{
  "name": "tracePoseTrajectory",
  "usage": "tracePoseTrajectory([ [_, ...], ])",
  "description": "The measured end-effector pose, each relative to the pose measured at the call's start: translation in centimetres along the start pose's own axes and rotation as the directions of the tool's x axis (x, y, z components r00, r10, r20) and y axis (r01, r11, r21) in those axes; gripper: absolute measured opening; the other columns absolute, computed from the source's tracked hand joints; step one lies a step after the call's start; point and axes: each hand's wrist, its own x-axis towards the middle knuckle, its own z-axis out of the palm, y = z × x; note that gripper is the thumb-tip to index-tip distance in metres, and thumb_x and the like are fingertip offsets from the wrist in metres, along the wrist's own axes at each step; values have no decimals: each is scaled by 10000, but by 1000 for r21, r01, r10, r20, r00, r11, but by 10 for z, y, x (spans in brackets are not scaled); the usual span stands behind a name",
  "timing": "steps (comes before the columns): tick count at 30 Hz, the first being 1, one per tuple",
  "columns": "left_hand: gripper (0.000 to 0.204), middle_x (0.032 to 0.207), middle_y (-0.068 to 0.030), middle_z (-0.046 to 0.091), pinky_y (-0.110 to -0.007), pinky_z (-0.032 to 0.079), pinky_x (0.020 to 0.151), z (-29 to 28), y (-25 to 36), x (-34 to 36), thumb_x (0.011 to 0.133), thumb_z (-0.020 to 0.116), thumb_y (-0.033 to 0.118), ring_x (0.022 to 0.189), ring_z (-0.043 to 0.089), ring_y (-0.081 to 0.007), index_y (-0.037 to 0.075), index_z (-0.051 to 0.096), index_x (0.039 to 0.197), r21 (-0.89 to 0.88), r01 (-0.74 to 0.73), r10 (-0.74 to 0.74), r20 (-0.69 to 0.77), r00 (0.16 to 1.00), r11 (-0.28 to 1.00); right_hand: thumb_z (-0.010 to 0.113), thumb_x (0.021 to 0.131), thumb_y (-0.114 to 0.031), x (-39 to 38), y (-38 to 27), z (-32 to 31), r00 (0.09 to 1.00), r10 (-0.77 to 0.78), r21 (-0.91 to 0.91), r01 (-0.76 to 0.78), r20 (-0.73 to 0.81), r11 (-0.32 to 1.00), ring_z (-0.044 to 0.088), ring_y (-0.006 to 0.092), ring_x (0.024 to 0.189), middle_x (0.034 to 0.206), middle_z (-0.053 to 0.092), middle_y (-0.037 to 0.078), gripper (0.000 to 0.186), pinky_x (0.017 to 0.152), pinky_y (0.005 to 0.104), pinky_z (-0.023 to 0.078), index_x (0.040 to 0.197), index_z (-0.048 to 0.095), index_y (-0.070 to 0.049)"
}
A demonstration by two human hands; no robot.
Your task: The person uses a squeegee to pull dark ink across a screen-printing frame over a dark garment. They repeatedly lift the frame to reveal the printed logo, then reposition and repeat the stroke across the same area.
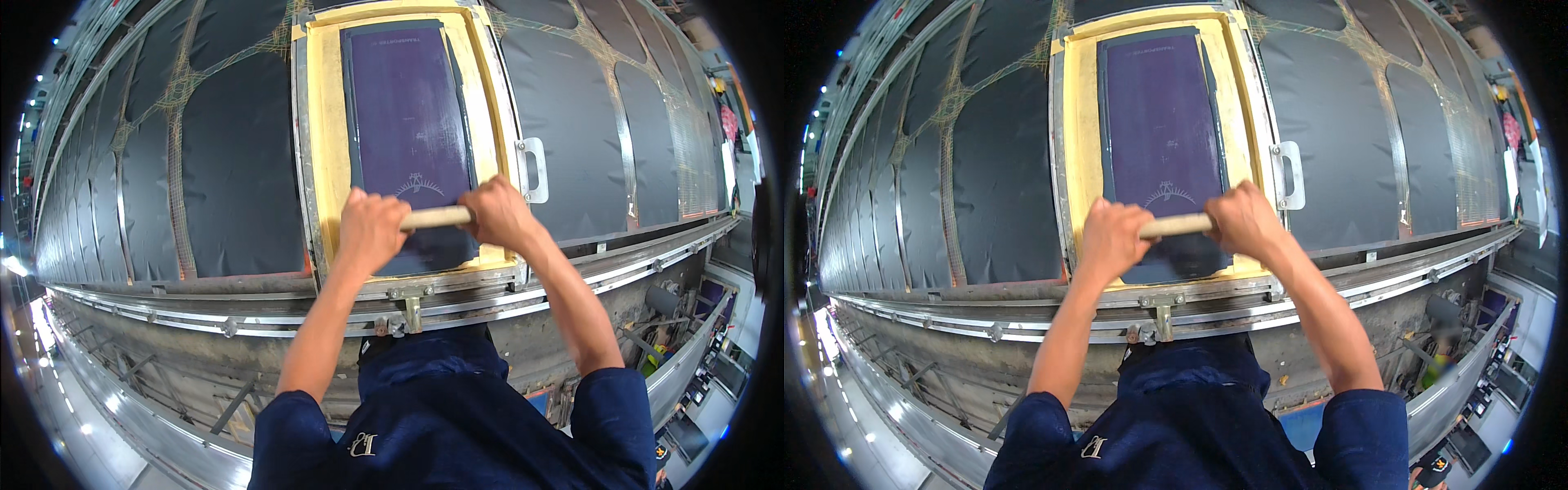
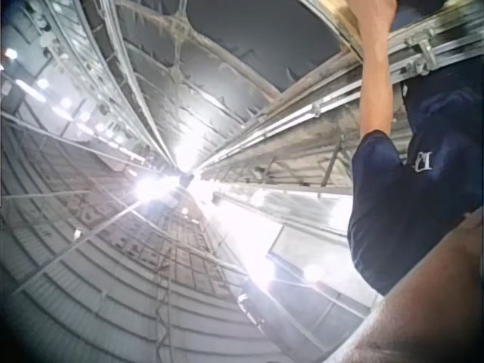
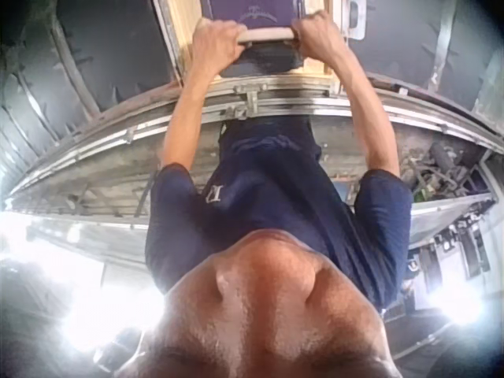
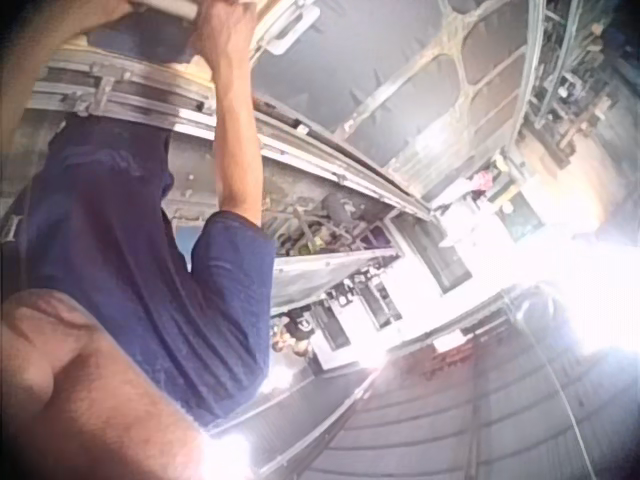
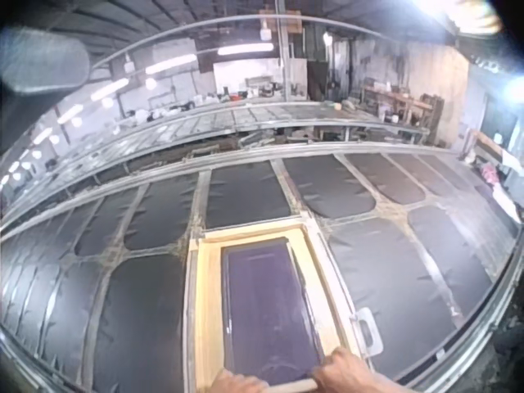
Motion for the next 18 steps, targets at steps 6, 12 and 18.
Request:
tracePoseTrajectory([
  [6, 213, 820, 6, 702, -385, 400, 825, -4, 13, -17, 713, 860, 262, 803, 655, -194, 151, 726, 837, -22, 32, -31, 50, 998, 999, 851, 730, -219, -14, -14, -11, 998, -17, -53, 20, 63, 998, 685, 265, 845, 790, 722, 62, 223, 880, 389, 484, 893, 749, -105],
  [12, 239, 789, -38, 683, -429, 412, 778, -31, -74, 122, 754, 834, 346, 767, 653, -272, 149, 712, 815, 71, -22, 27, -75, 997, 997, 838, 752, -285, 127, 63, -60, 999, 12, -142, -4, 50, 990, 709, 338, 753, 714, 705, 116, 229, 817, 454, 535, 806, 718, -97],
  [18, 363, 821, -128, 739, -462, 524, 827, -77, -159, 283, 684, 885, 349, 844, 712, -347, 139, 786, 963, 211, -37, 58, -95, 994, 977, 839, 787, -325, 279, 149, -121, 999, 35, -87, -34, 12, 996, 736, 351, 910, 903, 755, 168, 334, 848, 443, 576, 1014, 767, -92],
])
